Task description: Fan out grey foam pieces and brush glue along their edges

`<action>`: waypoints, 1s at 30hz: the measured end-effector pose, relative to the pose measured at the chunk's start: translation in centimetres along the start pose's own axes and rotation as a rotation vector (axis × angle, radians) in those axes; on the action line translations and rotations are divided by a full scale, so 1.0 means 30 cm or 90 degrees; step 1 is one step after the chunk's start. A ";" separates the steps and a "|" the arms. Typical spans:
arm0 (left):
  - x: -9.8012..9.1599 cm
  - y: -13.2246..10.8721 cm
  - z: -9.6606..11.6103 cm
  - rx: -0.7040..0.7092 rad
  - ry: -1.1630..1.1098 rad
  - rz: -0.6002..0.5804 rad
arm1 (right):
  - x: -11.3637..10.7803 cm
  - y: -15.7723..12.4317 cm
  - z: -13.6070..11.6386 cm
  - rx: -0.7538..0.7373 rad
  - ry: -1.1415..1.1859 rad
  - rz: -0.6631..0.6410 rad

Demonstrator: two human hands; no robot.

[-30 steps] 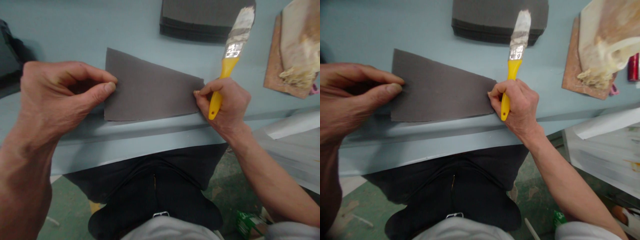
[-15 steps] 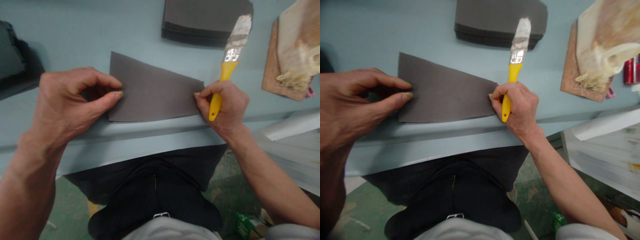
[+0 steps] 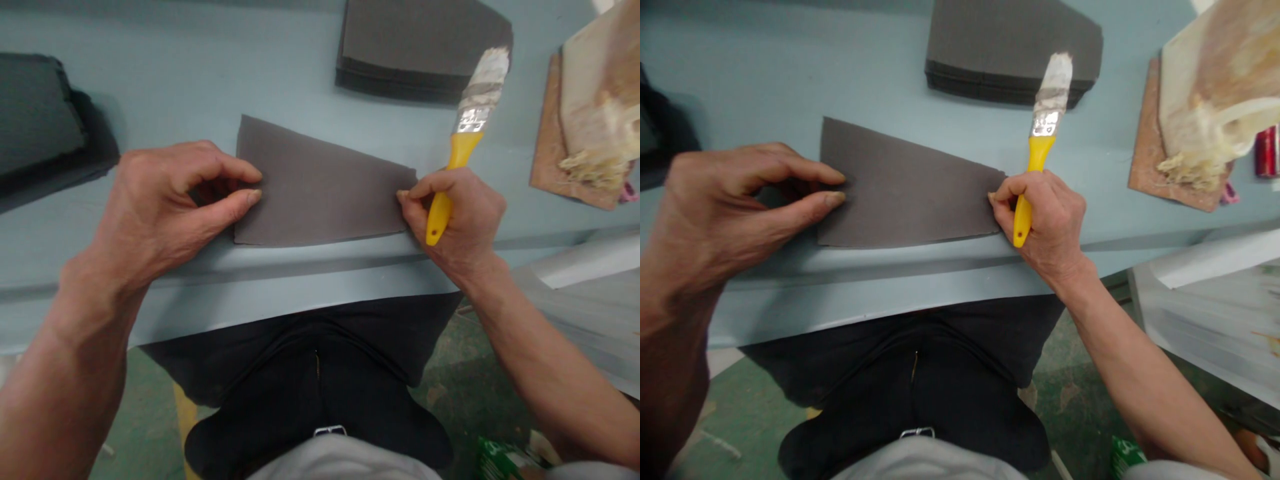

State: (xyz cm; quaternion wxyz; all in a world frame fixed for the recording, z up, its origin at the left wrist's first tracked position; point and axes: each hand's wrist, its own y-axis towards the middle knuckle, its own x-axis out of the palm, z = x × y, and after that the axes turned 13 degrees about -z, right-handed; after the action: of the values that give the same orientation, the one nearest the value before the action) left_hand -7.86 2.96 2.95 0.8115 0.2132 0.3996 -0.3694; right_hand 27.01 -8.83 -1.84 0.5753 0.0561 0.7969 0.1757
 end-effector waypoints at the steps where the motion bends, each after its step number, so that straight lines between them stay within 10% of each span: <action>1: -0.003 0.000 -0.004 0.010 0.005 -0.010 | 0.000 0.001 0.001 -0.022 -0.004 0.017; 30: -0.010 -0.011 -0.017 0.028 -0.002 -0.021 | -0.007 -0.012 0.002 0.008 -0.013 0.020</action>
State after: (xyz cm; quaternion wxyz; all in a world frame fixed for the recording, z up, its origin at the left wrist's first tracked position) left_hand -8.50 3.21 2.87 0.8013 0.2236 0.3934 -0.3915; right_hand 27.17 -9.20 -1.79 0.5800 0.0742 0.7912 0.1791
